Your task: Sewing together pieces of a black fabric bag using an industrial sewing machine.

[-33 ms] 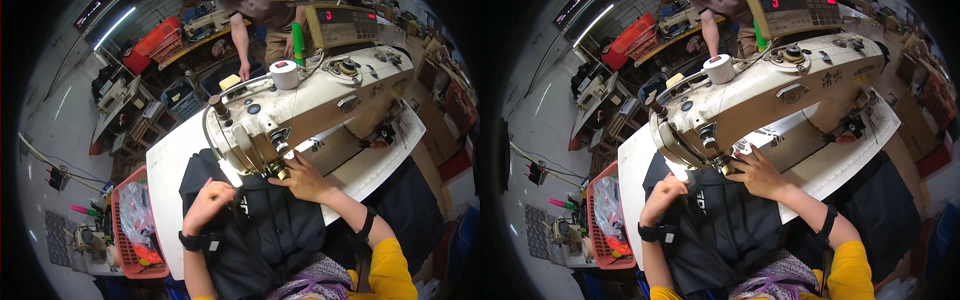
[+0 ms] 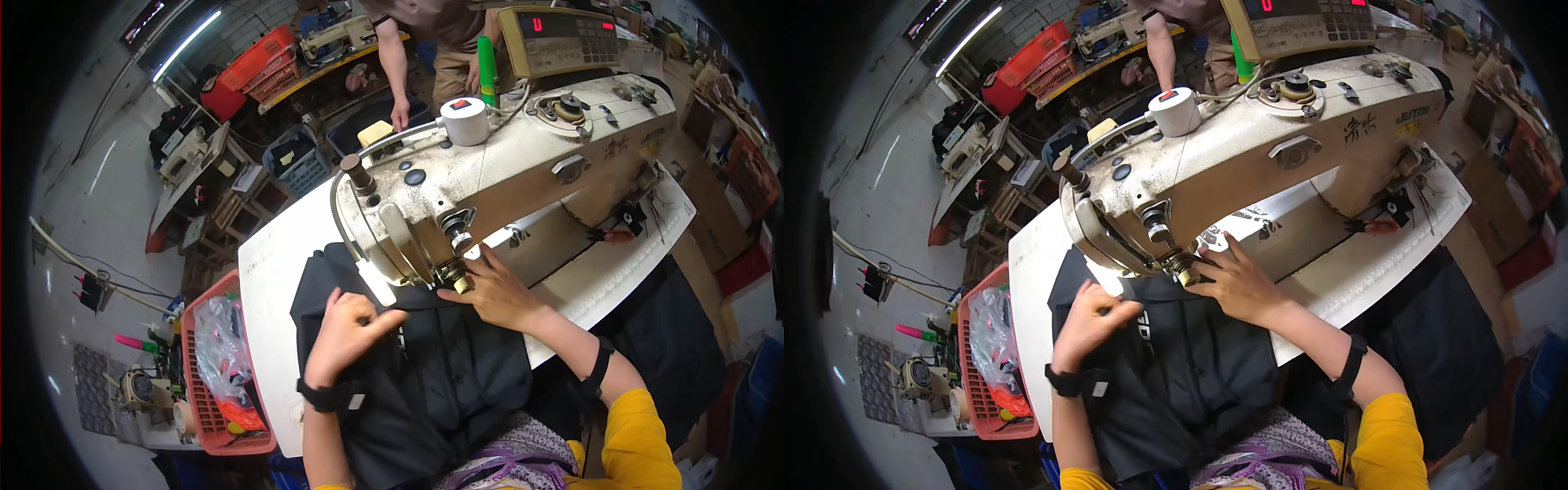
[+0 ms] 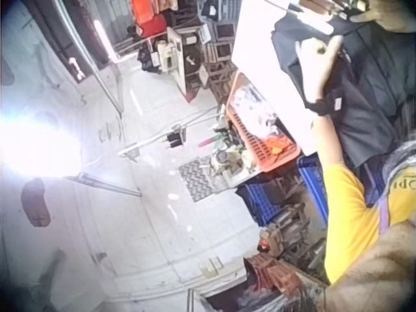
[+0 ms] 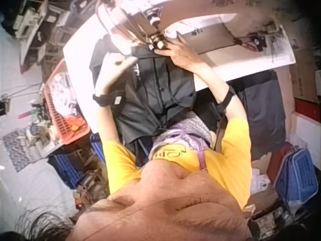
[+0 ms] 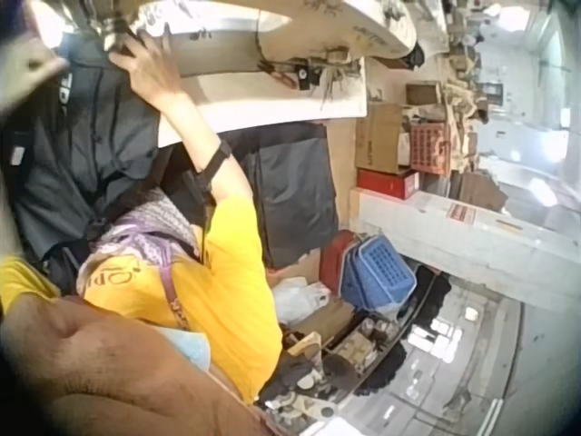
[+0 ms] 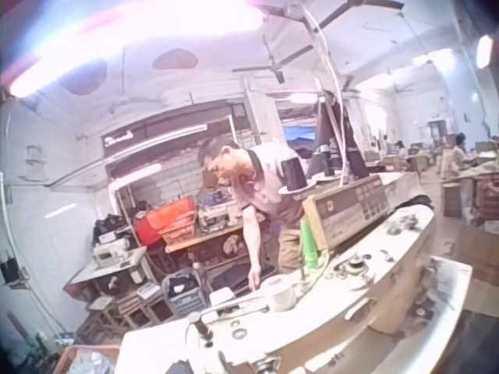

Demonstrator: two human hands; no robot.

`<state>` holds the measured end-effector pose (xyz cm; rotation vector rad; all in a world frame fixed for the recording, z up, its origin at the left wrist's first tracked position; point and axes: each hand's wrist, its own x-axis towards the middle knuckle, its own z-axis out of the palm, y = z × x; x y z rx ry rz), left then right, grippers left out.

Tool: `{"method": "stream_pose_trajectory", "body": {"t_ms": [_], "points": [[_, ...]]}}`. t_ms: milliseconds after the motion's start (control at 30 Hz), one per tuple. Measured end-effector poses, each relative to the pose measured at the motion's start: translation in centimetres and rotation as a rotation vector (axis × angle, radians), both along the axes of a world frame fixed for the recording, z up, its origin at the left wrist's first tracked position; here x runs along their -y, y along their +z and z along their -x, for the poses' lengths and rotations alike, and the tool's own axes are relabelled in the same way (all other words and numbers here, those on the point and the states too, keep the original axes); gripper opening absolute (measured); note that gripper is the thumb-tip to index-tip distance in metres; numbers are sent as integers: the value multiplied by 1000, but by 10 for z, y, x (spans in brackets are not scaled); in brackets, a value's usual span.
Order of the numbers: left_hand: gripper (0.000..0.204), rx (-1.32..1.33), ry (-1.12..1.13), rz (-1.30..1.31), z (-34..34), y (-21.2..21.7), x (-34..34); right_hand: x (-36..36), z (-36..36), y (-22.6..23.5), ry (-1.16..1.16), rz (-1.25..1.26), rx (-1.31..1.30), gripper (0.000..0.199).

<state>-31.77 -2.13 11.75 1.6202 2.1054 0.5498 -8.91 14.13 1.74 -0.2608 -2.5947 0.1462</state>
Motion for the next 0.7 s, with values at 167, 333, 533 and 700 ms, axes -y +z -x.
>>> {"method": "stream_pose_trajectory", "body": {"t_ms": [167, 333, 533, 700], "points": [[32, -676, -67, -411, -31, -34, -18, -3, 6, -1, -192, -114, 43, 26], [21, -605, -22, -459, 2, -67, -40, -7, 8, 10, -203, -15, 24, 24], [13, -339, 104, -561, 11, -70, -70, 19, 0, 19, -121, -41, -79, 23], [21, 122, 410, -702, 72, -123, -84, 67, 23, 35, 285, 205, -140, 35]]}}
